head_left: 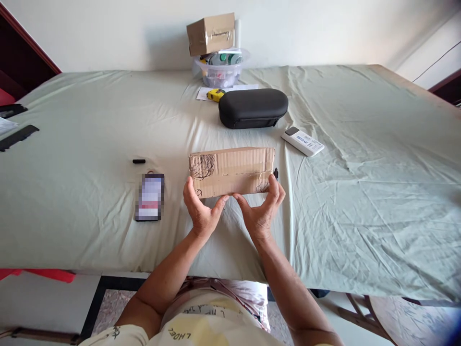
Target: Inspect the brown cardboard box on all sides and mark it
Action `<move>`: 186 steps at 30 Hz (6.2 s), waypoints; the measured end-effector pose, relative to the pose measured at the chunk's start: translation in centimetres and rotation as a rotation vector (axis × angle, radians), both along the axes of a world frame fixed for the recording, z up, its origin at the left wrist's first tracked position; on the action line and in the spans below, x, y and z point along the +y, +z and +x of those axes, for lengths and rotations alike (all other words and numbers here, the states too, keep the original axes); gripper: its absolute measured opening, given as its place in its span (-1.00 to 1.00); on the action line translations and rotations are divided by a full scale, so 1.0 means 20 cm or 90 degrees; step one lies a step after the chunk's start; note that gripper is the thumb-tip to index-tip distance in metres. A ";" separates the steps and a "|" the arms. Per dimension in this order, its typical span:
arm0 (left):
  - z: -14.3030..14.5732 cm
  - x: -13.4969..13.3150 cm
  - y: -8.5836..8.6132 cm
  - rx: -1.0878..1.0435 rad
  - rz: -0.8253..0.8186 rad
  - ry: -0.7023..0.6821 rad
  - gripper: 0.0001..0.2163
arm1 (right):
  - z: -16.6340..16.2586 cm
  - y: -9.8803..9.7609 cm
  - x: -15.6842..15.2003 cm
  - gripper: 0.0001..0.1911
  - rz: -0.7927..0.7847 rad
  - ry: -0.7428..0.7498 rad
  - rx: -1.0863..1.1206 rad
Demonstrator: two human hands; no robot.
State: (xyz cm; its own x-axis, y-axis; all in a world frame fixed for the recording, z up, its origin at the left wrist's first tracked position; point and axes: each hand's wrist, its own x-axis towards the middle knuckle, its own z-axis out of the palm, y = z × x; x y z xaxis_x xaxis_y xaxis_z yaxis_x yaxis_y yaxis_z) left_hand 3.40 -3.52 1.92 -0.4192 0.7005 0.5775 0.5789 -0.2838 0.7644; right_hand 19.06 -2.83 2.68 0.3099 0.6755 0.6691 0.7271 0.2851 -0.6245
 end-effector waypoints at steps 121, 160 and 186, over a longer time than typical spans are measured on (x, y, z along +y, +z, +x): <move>-0.21 0.04 0.30 0.131 0.184 0.000 -0.74 | 0.03 0.01 0.05 -0.76 -0.482 0.207 0.141; -0.09 0.05 0.48 0.251 0.239 -0.078 -0.75 | 0.12 0.09 0.01 -0.34 -0.094 0.302 0.035; 0.09 0.05 0.54 0.389 0.251 -0.151 -0.73 | 0.12 0.05 0.03 -0.42 -0.148 0.196 0.161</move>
